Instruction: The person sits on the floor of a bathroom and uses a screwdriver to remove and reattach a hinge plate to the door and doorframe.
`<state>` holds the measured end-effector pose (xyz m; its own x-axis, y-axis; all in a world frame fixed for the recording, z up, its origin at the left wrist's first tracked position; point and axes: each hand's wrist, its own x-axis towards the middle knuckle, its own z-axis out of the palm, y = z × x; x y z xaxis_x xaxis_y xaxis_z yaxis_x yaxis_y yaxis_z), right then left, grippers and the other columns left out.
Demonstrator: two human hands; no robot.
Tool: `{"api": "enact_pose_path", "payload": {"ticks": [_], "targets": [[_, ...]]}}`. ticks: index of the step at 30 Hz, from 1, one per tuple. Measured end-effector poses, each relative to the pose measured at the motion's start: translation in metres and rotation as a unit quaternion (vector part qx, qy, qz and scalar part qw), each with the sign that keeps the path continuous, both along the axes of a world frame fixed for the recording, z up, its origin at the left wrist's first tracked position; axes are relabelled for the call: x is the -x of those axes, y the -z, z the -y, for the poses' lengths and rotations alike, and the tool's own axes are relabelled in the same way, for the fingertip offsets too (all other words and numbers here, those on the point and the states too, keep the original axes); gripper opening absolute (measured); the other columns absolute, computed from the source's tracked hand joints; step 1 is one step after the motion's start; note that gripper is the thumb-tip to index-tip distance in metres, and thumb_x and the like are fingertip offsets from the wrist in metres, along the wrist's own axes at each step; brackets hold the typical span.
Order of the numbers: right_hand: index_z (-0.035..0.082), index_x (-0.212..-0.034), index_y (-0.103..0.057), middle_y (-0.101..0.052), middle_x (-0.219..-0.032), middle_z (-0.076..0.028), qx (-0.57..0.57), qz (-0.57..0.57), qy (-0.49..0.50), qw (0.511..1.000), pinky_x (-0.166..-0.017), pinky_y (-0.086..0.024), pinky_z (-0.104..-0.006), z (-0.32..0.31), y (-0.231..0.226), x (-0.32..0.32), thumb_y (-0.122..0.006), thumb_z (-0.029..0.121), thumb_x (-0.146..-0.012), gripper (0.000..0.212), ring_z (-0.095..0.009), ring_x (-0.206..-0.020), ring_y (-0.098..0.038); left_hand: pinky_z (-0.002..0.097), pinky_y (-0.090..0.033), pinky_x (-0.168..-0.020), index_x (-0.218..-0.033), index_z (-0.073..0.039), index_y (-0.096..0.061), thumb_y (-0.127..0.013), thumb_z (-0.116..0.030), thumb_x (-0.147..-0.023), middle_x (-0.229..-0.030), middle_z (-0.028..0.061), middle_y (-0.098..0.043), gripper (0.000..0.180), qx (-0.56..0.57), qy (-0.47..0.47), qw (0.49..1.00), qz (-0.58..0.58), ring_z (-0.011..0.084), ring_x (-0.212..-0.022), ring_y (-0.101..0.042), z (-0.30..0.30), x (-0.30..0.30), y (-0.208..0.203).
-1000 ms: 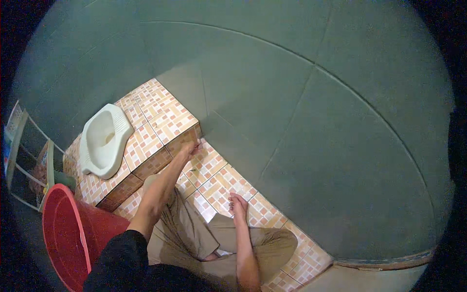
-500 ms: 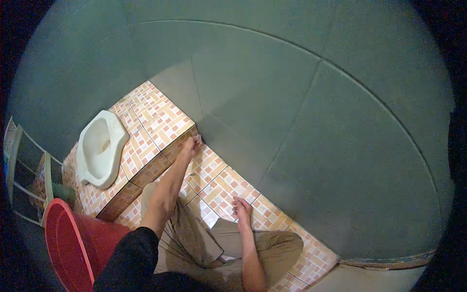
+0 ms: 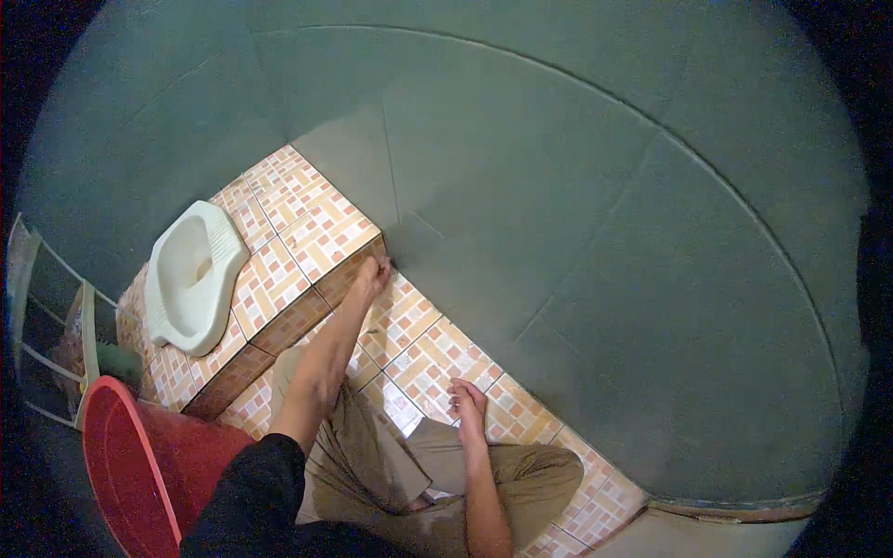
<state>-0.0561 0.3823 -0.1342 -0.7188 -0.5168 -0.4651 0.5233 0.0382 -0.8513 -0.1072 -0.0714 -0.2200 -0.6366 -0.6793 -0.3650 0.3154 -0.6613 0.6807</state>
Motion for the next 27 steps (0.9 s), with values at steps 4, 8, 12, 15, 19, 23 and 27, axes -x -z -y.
{"api": "enact_pose_path", "payload": {"ticks": [4, 8, 12, 15, 19, 23, 27], "targets": [[0.006, -0.112, -0.071, -0.066, -0.090, -0.001, -0.031, -0.006, 0.029, 0.999, -0.058, -0.045, -0.0207, -0.029, 0.007, 0.023, -0.060, 0.022, -0.097, 0.024, -0.006, -0.069, -0.054, 0.0243, -0.041, -0.049, -0.098, -0.001, -0.060, -0.046, -0.009, -0.097, -0.076, 0.0026, -0.057, 0.016, 0.013, -0.006, 0.996, -0.092, 0.0127, -0.065, -0.051, -0.114, 0.024, -0.043], [0.006, -0.112, -0.071, -0.066, -0.090, -0.002, -0.024, 0.016, 0.006, 1.000, -0.058, -0.044, -0.0206, -0.002, -0.010, 0.004, -0.061, 0.021, -0.096, 0.024, -0.006, -0.068, -0.054, 0.0283, -0.059, -0.074, -0.110, 0.004, -0.057, -0.045, -0.002, -0.096, -0.103, 0.0116, -0.059, 0.019, -0.066, -0.116, 0.989, 0.056, 0.0185, -0.088, -0.062, -0.083, -0.021, -0.014], [0.006, -0.111, -0.071, -0.067, -0.091, -0.002, -0.016, 0.023, 0.000, 1.000, -0.059, -0.044, -0.0213, 0.009, -0.014, -0.003, -0.062, 0.021, -0.095, 0.024, -0.006, -0.068, -0.054, 0.0316, -0.061, -0.084, -0.120, 0.008, -0.049, -0.044, -0.001, -0.095, -0.113, 0.0151, -0.056, 0.026, -0.074, -0.137, 0.988, 0.009, 0.0245, -0.096, -0.063, -0.044, -0.009, -0.017], [0.006, -0.111, -0.072, -0.067, -0.091, -0.002, -0.031, 0.013, 0.003, 0.999, -0.060, -0.045, -0.0223, -0.002, -0.009, 0.006, -0.062, 0.021, -0.095, 0.024, -0.006, -0.069, -0.054, 0.0263, -0.057, -0.070, -0.100, 0.004, -0.056, -0.040, -0.004, -0.094, -0.094, 0.0123, -0.058, 0.019, -0.068, -0.160, 0.983, 0.057, 0.0196, -0.081, -0.060, -0.056, 0.027, -0.039], [0.006, -0.112, -0.071, -0.067, -0.092, -0.002, -0.037, 0.015, 0.006, 0.999, -0.061, -0.044, -0.0222, -0.001, -0.016, 0.004, -0.061, 0.019, -0.095, 0.024, -0.007, -0.069, -0.054, 0.0217, -0.046, -0.055, -0.074, -0.002, -0.058, -0.037, -0.008, -0.091, -0.070, 0.0070, -0.056, 0.027, -0.038, -0.166, 0.983, 0.064, 0.0149, -0.062, -0.052, -0.057, 0.026, -0.054], [0.006, -0.112, -0.071, -0.067, -0.092, -0.003, -0.030, 0.008, 0.009, 0.999, -0.060, -0.043, -0.0225, -0.007, -0.012, 0.009, -0.060, 0.018, -0.095, 0.024, -0.007, -0.068, -0.053, 0.0264, -0.056, -0.057, -0.090, 0.004, -0.057, -0.047, 0.002, -0.087, -0.085, 0.0118, -0.060, 0.010, -0.102, -0.202, 0.974, -0.013, 0.0197, -0.071, -0.061, -0.096, 0.018, -0.040], [0.006, -0.112, -0.071, -0.067, -0.092, -0.003, -0.018, 0.005, 0.001, 1.000, -0.061, -0.044, -0.0231, -0.004, -0.013, 0.006, -0.060, 0.019, -0.095, 0.024, -0.008, -0.069, -0.054, 0.0299, -0.063, -0.066, -0.101, 0.008, -0.055, -0.050, 0.006, -0.087, -0.100, 0.0162, -0.061, 0.015, -0.141, -0.210, 0.966, 0.047, 0.0247, -0.081, -0.065, -0.079, 0.020, -0.023]]}}
